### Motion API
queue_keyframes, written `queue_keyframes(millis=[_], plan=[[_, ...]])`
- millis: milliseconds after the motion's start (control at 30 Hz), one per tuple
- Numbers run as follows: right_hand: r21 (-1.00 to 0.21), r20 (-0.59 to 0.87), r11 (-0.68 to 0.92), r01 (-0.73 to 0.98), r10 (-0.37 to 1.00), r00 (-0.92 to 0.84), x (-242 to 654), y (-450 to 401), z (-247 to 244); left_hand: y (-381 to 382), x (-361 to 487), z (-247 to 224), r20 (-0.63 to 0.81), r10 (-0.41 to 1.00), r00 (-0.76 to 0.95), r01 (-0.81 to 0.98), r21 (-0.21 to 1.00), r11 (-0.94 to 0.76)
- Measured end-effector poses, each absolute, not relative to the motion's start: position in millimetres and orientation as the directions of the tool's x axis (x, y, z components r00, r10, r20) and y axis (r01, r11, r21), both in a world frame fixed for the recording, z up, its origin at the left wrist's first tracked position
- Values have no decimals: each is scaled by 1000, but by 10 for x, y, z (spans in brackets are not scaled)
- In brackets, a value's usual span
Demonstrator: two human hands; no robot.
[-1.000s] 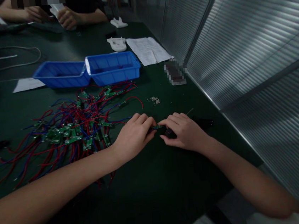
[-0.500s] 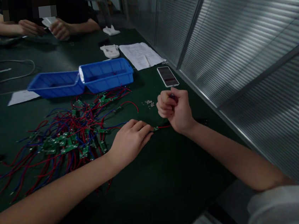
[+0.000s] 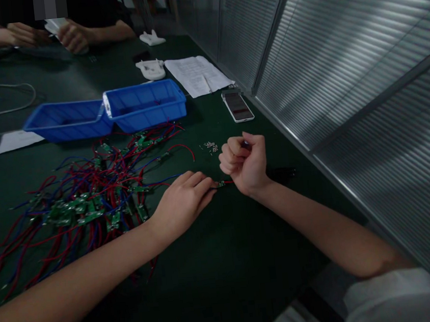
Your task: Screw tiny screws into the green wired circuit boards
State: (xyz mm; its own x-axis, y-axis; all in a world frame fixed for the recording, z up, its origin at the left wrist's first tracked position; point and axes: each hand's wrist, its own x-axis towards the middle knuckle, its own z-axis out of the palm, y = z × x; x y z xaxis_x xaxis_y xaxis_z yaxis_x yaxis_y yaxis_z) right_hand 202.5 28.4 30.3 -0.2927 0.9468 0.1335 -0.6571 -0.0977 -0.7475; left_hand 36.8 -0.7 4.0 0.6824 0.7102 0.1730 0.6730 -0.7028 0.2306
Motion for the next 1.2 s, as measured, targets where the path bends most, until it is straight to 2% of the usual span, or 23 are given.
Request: queue_keyframes(millis=[167,800,1033,1100,1200], plan=[[-758,147,-93,-645,940,-308,2005,261,285,8,363,20,181,742,646,664,347,-663],[-847,240,17,-531,904,-354,2010,195,198,-2,367,29,165,761,628,683,351,-640],[-950,220,57,-306,820,-529,2026,190,341,-2,375,23,166,757,632,689,328,-647],[-965,255,178,-193,809,-529,2102,189,441,-3,376,17,173,757,630,686,333,-647],[-921,336,389,-24,763,-552,2260,176,603,-7,377,11,193,755,626,681,335,-651]])
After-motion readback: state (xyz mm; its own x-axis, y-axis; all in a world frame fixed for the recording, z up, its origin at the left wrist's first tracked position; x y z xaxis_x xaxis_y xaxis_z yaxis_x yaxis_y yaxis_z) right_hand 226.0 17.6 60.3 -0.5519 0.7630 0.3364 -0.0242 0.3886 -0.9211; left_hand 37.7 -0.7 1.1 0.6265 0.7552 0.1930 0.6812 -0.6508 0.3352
